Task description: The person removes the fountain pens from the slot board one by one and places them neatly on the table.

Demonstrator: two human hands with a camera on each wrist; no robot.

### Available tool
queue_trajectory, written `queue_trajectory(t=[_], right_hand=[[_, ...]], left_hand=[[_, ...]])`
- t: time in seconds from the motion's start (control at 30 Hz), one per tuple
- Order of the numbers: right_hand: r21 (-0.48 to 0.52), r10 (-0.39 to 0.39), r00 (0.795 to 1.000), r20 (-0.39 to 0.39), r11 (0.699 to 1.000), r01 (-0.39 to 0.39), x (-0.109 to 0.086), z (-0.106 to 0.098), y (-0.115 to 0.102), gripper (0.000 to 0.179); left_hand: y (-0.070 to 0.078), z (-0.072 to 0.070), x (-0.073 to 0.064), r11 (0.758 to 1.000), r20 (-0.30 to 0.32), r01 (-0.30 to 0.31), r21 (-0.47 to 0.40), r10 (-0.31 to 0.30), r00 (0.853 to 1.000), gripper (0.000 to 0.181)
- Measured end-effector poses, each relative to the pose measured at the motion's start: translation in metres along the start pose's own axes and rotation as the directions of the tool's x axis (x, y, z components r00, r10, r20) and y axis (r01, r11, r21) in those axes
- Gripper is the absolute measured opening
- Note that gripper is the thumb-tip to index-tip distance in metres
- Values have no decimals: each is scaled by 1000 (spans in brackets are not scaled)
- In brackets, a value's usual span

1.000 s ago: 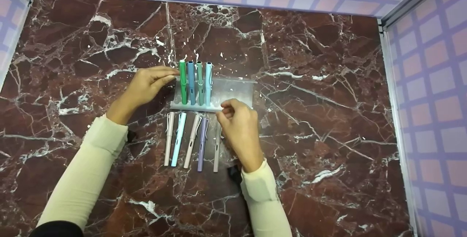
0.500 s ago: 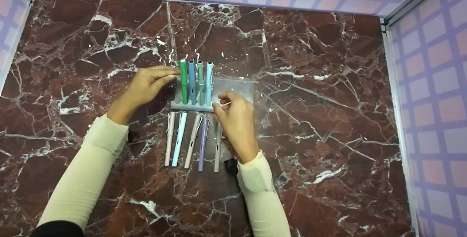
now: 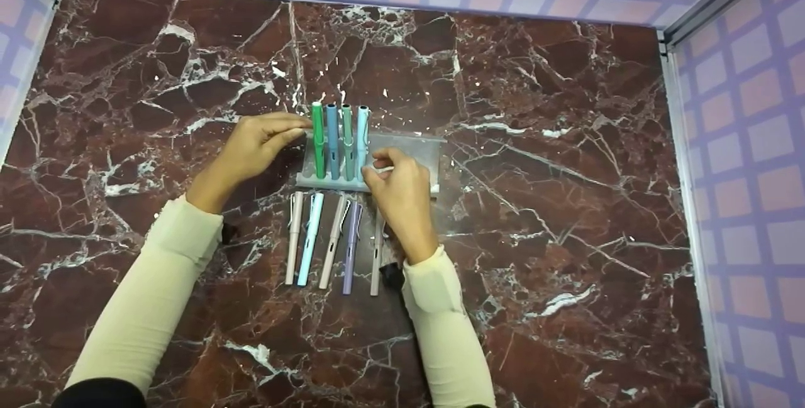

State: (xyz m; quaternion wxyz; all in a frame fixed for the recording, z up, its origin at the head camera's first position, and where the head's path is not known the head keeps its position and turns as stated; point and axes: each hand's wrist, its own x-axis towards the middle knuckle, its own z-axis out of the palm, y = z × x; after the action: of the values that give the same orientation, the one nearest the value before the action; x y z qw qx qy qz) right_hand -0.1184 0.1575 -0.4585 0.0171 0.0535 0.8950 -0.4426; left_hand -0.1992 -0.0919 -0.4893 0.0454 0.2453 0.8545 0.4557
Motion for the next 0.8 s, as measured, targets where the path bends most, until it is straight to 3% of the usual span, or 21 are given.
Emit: queue_trajectory(t=[0.6,0.8], right_hand=[[22,61,998,35,998,-62,12,20,2,28],[5,53,998,31,999,-54,15,24,2,29]], left_hand=[[0,0,-1,1000,3,29,2,-29,1000,23],[-1,0,-1,1000,-7,2,-19,-2,1000,23]])
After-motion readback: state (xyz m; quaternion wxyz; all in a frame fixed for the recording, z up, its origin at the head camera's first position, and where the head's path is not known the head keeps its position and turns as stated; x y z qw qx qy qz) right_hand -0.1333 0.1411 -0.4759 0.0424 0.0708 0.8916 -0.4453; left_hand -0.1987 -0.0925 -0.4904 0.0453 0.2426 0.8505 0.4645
